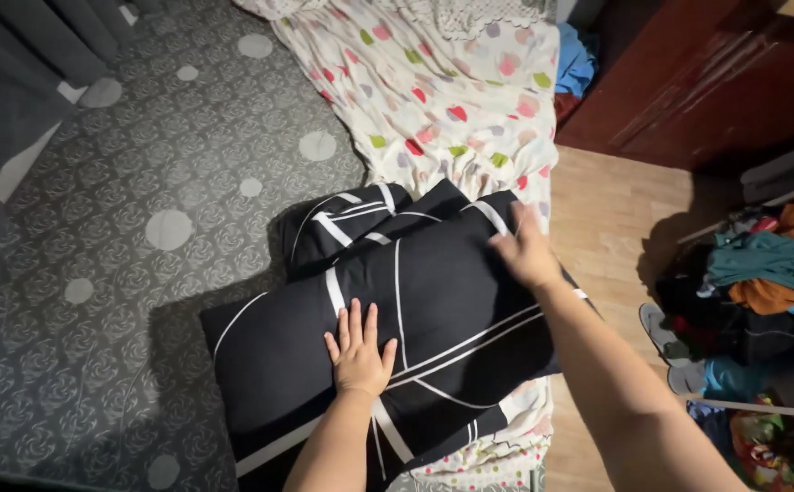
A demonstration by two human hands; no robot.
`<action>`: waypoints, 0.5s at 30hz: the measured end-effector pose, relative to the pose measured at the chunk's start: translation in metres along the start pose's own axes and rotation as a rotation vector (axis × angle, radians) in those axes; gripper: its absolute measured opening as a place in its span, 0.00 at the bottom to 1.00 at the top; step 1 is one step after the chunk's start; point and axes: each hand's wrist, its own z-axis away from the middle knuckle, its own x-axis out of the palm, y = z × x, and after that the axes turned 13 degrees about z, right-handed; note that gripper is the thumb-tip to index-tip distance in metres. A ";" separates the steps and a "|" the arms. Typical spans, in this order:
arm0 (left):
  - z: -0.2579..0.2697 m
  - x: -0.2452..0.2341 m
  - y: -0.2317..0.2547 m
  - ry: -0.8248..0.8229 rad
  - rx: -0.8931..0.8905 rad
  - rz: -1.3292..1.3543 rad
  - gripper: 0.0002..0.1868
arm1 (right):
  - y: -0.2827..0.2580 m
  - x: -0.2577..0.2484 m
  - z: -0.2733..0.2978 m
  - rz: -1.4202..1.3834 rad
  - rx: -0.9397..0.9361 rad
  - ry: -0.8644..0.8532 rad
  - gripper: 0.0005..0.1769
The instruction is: The person organizes and arranges pillows on a bed.
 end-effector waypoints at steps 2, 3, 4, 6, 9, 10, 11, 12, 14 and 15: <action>0.002 -0.001 -0.003 0.007 0.009 -0.006 0.40 | -0.023 0.007 0.017 -0.034 -0.293 0.036 0.57; 0.002 -0.003 -0.002 0.001 0.005 -0.006 0.40 | -0.026 0.008 0.018 -0.033 -0.291 0.030 0.57; 0.001 -0.003 0.000 0.003 0.013 0.001 0.40 | -0.029 0.008 0.017 0.014 -0.221 -0.040 0.63; 0.002 -0.001 0.002 0.001 0.015 0.012 0.40 | -0.028 0.011 0.017 0.065 -0.152 -0.115 0.68; 0.003 0.001 -0.001 0.013 0.022 0.012 0.40 | -0.019 0.023 0.016 0.006 -0.076 -0.238 0.65; 0.002 0.002 -0.003 0.020 0.030 0.003 0.40 | -0.014 0.028 0.016 -0.021 -0.091 -0.239 0.60; 0.000 0.004 -0.004 0.026 0.037 -0.005 0.40 | -0.009 0.034 0.015 -0.048 -0.106 -0.240 0.54; 0.002 0.004 -0.004 0.024 0.032 -0.002 0.40 | -0.007 0.039 0.016 -0.045 -0.108 -0.245 0.54; 0.004 0.004 -0.004 0.019 0.037 -0.008 0.40 | -0.002 0.049 0.019 -0.110 -0.107 -0.167 0.42; 0.004 0.005 -0.003 0.015 0.035 -0.007 0.40 | -0.002 0.051 0.019 -0.108 -0.105 -0.171 0.42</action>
